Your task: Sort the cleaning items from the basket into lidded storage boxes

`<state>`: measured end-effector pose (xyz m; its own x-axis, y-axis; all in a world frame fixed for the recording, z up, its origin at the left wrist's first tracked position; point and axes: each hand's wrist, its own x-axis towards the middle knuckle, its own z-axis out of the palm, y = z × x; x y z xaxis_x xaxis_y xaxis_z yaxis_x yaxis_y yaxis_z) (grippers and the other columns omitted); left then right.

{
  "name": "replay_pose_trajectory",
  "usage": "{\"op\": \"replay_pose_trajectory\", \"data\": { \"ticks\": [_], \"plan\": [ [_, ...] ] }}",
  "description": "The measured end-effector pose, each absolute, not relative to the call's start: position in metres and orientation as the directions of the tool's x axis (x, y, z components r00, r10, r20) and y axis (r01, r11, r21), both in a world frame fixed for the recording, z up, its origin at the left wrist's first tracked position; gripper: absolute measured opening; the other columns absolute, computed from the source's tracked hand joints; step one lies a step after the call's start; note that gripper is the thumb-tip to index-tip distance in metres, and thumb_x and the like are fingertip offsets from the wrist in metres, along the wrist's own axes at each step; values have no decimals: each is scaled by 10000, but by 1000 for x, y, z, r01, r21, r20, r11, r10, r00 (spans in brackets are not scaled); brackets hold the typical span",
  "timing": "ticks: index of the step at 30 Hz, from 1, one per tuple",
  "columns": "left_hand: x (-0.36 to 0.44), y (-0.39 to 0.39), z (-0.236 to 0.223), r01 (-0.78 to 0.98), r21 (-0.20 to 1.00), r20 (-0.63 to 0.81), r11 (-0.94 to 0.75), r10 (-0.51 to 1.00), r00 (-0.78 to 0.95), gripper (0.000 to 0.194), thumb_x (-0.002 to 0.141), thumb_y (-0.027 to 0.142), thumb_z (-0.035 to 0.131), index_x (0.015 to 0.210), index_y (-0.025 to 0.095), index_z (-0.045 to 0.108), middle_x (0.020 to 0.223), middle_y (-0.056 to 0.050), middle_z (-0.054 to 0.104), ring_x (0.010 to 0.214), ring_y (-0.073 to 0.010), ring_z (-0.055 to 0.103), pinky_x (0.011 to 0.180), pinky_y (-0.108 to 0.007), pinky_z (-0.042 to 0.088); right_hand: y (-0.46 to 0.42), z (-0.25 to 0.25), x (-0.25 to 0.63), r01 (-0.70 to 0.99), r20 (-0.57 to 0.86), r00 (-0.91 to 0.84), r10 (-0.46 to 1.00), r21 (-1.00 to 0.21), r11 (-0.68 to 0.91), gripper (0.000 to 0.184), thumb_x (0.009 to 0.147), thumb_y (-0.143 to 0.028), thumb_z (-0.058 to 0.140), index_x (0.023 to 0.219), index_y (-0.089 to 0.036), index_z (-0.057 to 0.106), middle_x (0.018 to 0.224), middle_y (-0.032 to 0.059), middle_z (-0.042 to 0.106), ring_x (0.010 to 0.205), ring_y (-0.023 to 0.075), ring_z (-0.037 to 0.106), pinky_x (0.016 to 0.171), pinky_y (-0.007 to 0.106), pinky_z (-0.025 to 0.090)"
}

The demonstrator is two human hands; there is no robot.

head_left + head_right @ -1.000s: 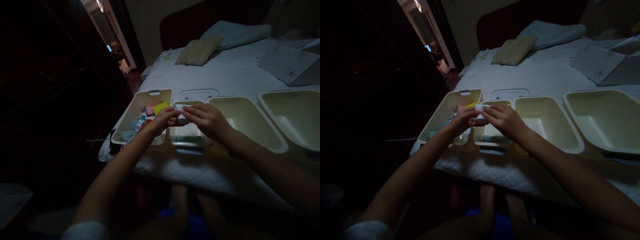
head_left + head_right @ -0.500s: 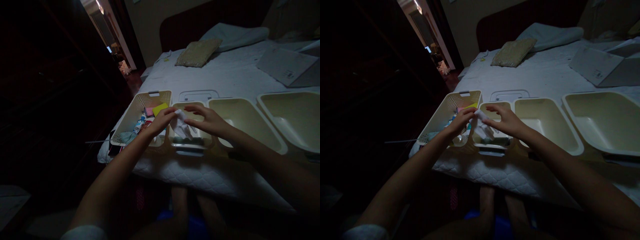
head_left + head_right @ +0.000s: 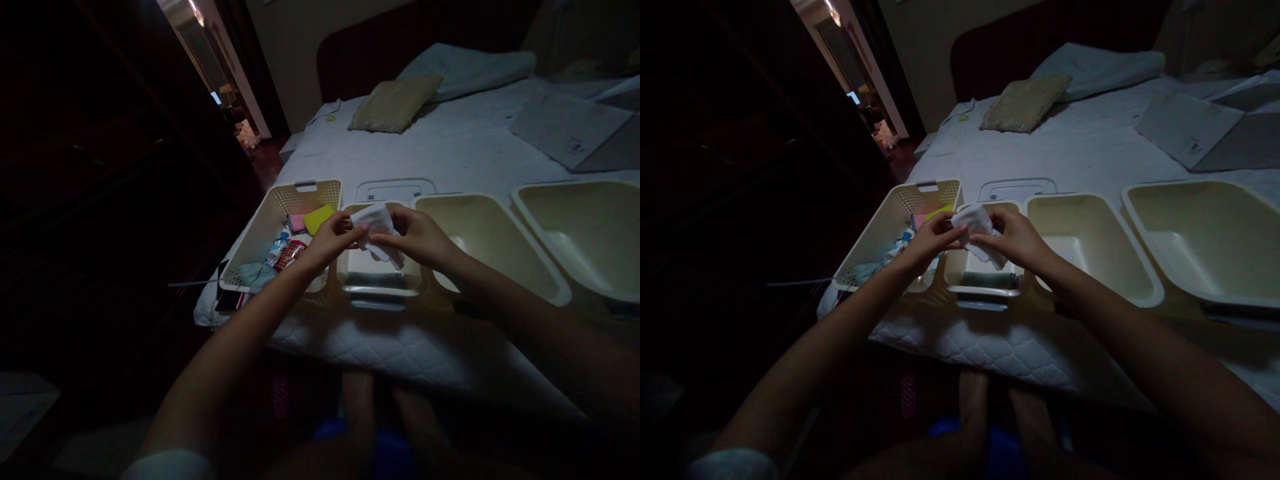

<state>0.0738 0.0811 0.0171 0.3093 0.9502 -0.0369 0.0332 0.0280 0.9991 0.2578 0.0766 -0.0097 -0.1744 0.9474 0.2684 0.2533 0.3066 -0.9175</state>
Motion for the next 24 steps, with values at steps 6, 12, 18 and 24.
{"op": "replay_pose_trajectory", "data": {
  "ticks": [6, 12, 18, 24],
  "plan": [
    [75, 76, 13, -1, 998, -58, 61, 953, 296, 315, 731, 403, 732, 908, 167, 621, 873, -8, 666, 784, -99, 608, 737, -236, 493, 77, -10, 257, 218, 283, -226, 932, -918, 331, 449, 651, -490, 789, 908, -161, 627, 863, 72, 690, 756, 210, 650, 681, 375, 544],
    [79, 80, 12, -11, 999, 41, -40, 970, 238, 169, 776, 278, 681, 860, 173, 580, 763, 27, 617, 689, -78, 562, 636, -189, 447, 78, 0, 259, 161, 349, -311, 884, -897, 411, 366, 801, -502, 657, 977, -181, 647, 963, 103, 699, 824, 214, 665, 715, 361, 559],
    [87, 76, 12, -19, 998, 56, -53, 960, 275, 152, 819, 301, 637, 870, 181, 558, 762, 27, 595, 666, -74, 541, 624, -189, 439, 80, -3, 261, 153, 361, -263, 895, -900, 408, 270, 791, -350, 675, 998, -187, 619, 957, 88, 690, 814, 207, 655, 688, 352, 560],
    [90, 69, 4, 2, 999, -37, 39, 924, 381, 365, 678, 258, 774, 957, 168, 556, 905, -31, 639, 767, -119, 609, 712, -252, 508, 80, -2, 270, 219, 338, -165, 926, -903, 369, 207, 780, -338, 679, 818, -186, 543, 727, 32, 609, 656, 164, 595, 542, 286, 480]
  ]
}}
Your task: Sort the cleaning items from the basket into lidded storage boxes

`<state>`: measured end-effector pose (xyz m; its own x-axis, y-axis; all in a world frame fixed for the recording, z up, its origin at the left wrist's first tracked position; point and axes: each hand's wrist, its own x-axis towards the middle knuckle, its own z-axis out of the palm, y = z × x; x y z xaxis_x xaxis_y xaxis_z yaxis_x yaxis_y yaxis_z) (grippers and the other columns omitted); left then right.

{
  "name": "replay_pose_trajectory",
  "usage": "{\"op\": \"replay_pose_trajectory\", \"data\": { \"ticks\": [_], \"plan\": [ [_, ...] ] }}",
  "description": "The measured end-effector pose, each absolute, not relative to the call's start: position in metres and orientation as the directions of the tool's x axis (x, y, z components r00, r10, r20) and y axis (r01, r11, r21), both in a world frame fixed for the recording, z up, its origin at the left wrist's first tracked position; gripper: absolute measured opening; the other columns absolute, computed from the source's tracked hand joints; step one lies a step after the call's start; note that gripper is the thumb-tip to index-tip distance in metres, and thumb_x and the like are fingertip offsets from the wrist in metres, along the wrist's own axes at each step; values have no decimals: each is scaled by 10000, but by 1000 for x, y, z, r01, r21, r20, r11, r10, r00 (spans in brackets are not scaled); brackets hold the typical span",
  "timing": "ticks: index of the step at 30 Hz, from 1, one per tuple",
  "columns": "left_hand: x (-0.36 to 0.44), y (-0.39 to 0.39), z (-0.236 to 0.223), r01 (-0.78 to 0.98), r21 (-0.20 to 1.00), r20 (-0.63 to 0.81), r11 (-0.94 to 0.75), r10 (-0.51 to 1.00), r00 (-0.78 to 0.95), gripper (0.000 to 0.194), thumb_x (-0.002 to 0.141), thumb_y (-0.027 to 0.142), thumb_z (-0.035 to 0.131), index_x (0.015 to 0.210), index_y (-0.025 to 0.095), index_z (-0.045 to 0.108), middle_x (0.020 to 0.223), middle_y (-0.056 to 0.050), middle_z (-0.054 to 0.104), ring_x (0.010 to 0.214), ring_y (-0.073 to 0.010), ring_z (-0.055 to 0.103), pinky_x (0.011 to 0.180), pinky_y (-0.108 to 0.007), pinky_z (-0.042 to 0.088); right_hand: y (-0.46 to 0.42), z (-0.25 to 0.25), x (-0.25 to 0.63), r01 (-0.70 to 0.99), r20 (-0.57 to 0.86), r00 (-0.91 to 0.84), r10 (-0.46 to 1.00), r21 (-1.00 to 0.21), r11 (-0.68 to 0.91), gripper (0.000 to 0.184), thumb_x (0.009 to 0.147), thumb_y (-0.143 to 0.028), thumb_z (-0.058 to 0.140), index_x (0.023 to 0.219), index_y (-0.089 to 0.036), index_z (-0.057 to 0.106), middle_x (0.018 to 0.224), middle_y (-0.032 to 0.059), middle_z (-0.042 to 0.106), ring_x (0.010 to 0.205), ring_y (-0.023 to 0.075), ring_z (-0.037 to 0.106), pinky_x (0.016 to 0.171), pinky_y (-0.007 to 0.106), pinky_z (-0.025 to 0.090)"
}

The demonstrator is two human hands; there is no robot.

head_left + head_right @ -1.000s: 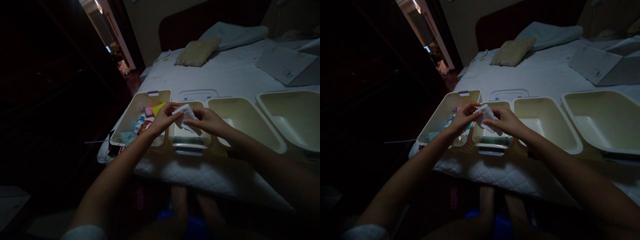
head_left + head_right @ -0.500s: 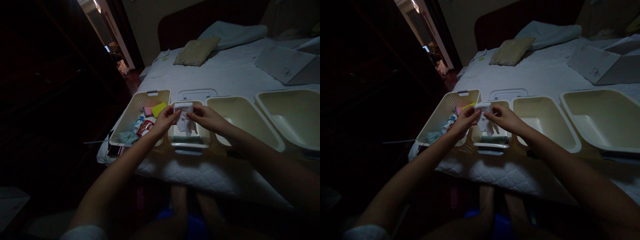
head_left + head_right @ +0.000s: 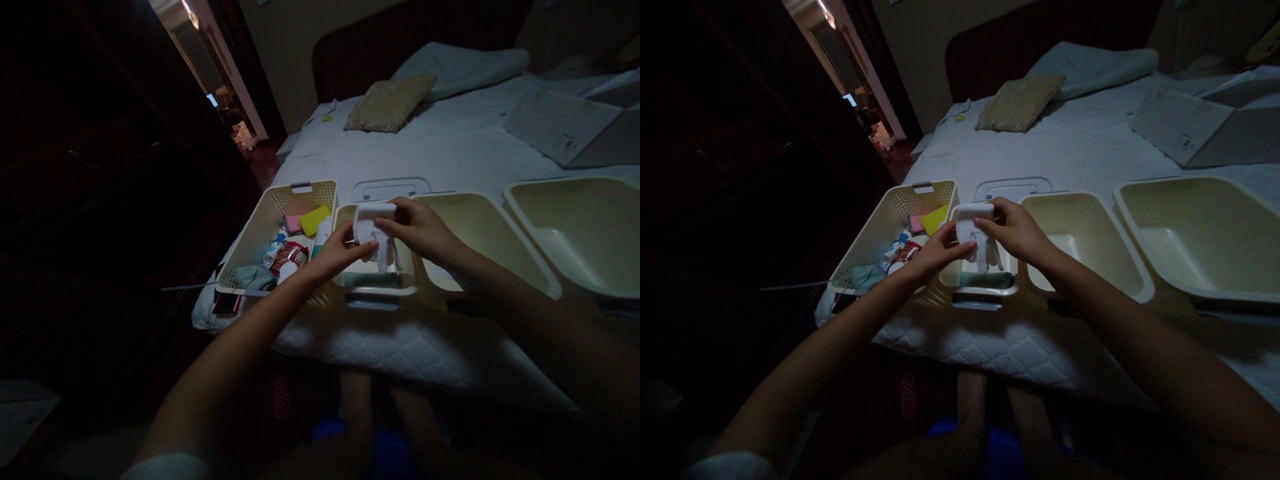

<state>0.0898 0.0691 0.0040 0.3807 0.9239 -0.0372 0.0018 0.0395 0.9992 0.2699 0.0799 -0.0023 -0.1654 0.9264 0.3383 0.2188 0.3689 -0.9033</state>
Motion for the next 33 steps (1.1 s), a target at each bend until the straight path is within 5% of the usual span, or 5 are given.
{"op": "replay_pose_trajectory", "data": {
  "ticks": [13, 26, 33],
  "plan": [
    [133, 74, 9, -21, 1000, -7, 15, 937, 350, 387, 632, 257, 788, 940, 167, 574, 919, -35, 670, 765, -131, 628, 691, -269, 535, 68, 7, 311, 143, 342, -181, 922, -919, 369, 339, 760, -434, 708, 977, -191, 611, 991, 85, 689, 869, 239, 662, 720, 384, 558],
    [233, 79, 17, -7, 1000, 14, -11, 828, 561, 314, 693, 300, 764, 924, 167, 599, 911, -38, 693, 786, -135, 648, 725, -287, 542, 46, 14, 409, 344, 393, 100, 914, -875, 339, 203, 759, -349, 702, 877, -205, 623, 875, 70, 685, 819, 241, 656, 679, 377, 534],
    [295, 79, 14, -19, 997, -46, 75, 769, 638, 256, 743, 260, 746, 869, 159, 547, 805, -2, 661, 717, -94, 639, 746, -286, 552, 26, 21, 459, 311, 332, 282, 900, -919, 241, 154, 755, -213, 673, 871, -175, 579, 840, 49, 648, 747, 174, 619, 647, 303, 491]
  ]
}}
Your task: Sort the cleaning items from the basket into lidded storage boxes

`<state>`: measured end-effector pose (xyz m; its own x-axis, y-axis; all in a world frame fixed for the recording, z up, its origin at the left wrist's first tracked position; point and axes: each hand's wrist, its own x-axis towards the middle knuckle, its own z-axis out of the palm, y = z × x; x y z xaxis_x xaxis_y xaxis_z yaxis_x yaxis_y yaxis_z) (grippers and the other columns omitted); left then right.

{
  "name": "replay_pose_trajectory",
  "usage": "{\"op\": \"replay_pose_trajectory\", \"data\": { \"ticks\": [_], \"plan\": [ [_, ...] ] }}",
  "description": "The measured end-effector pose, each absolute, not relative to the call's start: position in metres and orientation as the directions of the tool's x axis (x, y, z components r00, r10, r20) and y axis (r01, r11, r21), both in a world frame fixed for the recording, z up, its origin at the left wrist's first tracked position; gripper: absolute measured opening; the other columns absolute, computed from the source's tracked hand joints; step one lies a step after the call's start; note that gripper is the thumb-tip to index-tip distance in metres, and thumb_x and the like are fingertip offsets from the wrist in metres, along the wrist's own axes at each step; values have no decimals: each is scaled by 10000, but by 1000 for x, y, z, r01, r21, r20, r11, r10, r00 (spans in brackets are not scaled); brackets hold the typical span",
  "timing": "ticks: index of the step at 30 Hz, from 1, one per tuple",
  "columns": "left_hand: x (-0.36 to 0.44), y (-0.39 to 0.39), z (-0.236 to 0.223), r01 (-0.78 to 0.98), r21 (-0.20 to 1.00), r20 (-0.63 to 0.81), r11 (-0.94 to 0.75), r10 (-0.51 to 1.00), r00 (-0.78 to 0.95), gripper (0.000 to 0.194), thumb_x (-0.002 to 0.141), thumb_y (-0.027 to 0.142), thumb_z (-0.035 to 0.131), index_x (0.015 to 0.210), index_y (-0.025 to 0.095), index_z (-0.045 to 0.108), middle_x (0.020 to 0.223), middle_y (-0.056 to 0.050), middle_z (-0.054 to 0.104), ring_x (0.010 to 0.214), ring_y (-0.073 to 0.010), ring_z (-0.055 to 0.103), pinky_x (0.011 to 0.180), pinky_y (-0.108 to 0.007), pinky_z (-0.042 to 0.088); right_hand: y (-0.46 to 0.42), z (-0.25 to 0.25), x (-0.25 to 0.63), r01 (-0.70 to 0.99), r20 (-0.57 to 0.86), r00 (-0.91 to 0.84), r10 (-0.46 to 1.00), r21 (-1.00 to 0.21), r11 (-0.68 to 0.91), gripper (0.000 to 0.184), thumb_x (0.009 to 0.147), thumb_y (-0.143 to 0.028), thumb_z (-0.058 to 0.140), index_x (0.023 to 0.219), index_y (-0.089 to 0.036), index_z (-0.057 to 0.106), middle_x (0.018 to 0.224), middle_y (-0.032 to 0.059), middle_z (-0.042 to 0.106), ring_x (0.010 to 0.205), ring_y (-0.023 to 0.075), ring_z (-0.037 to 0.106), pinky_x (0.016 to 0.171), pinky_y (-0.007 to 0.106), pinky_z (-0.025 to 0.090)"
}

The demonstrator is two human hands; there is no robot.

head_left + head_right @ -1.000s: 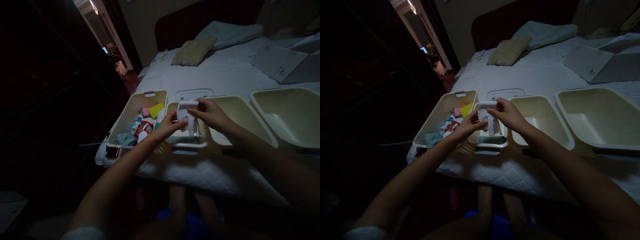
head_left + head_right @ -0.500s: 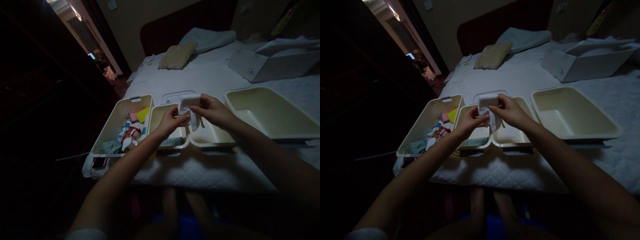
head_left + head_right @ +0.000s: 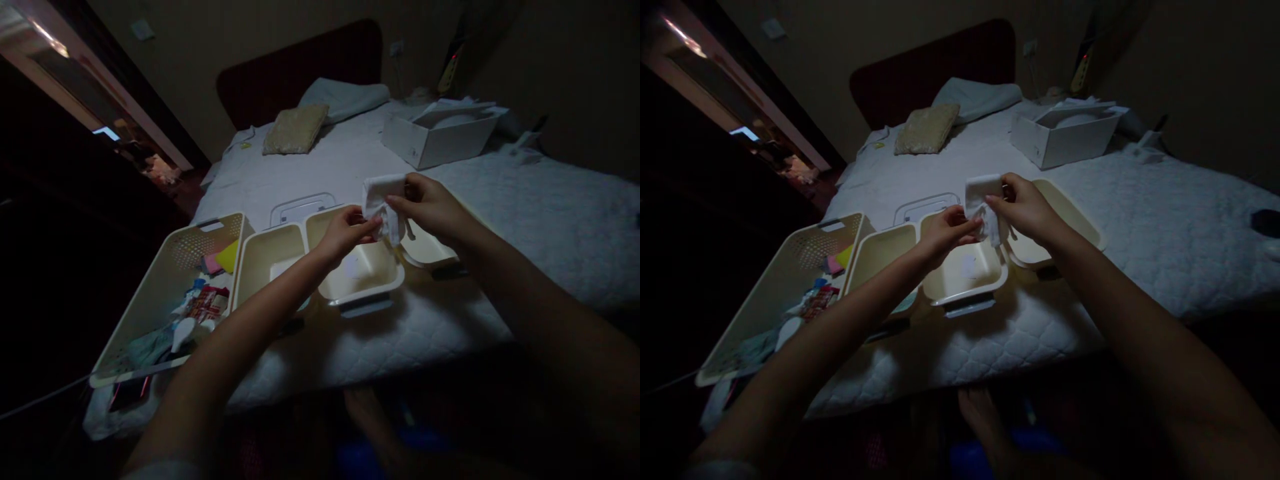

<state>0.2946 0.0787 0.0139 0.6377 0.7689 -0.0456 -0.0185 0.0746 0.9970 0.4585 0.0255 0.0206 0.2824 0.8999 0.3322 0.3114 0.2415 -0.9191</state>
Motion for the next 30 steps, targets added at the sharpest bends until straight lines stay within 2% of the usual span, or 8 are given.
{"op": "replay_pose_trajectory", "data": {
  "ticks": [5, 9, 12, 15, 17, 21, 26, 30],
  "plan": [
    [327, 79, 4, 43, 998, 5, -52, 697, 717, 159, 805, 212, 671, 833, 150, 527, 750, -1, 617, 634, -76, 601, 648, -242, 527, 18, 13, 485, 311, 303, 345, 888, -930, 196, 148, 754, -182, 662, 872, -168, 573, 815, 27, 623, 742, 151, 588, 654, 272, 464],
    [340, 86, -12, 114, 936, 157, -333, 684, 713, 182, 807, 245, 665, 897, 163, 530, 777, -20, 637, 687, -113, 620, 683, -273, 524, 15, 7, 504, 305, 300, 398, 867, -935, 183, 147, 760, -167, 639, 897, -169, 584, 833, 27, 627, 775, 159, 593, 706, 292, 481],
    [341, 87, -19, 193, 673, 339, -714, 529, 778, 174, 824, 276, 640, 941, 161, 582, 905, -74, 675, 872, -182, 634, 805, -345, 515, 15, 4, 515, 316, 281, 451, 847, -938, 143, 152, 770, -156, 624, 918, -160, 589, 850, 35, 631, 793, 165, 602, 760, 313, 490],
    [339, 81, -18, 142, 331, 279, -933, 241, 929, 192, 892, 294, 541, 883, 139, 653, 954, -115, 685, 974, -223, 613, 911, -401, 473, 16, -3, 522, 350, 229, 497, 837, -936, 48, 124, 785, -166, 611, 904, -150, 582, 828, 36, 619, 763, 159, 590, 748, 309, 487],
    [339, 76, -16, 97, 211, 150, -973, 130, 980, 295, 933, 284, 458, 813, 132, 680, 883, -107, 691, 933, -215, 619, 973, -433, 436, 16, -10, 525, 381, 189, 512, 838, -924, -24, 119, 780, -157, 606, 895, -145, 579, 825, 38, 615, 746, 156, 578, 733, 305, 481],
    [337, 67, -11, 75, 109, 4, -991, 76, 997, 464, 984, 344, 346, 771, 148, 710, 822, -81, 696, 887, -191, 621, 1110, -510, 295, 13, -25, 530, 383, 127, 502, 856, -920, -88, 125, 777, -142, 597, 900, -148, 574, 876, 62, 632, 774, 170, 590, 729, 304, 480],
    [330, 60, -10, 2, 88, -31, -996, 0, 1000, 534, 954, 530, 353, 850, 172, 735, 867, -83, 709, 950, -224, 619, 1123, -553, 258, -1, -33, 538, 299, 59, 535, 843, -946, -123, 93, 796, -142, 585, 876, -162, 541, 885, 65, 634, 763, 157, 594, 706, 280, 479],
    [328, 54, -14, -22, 111, -50, -994, -27, 998, 435, 949, 461, 390, 945, 194, 734, 952, -65, 719, 1019, -252, 601, 1124, -607, 209, -8, -35, 538, 311, 48, 537, 842, -939, -145, 103, 790, -150, 603, 868, -170, 538, 848, 49, 632, 726, 146, 587, 689, 274, 484]
  ]
}}
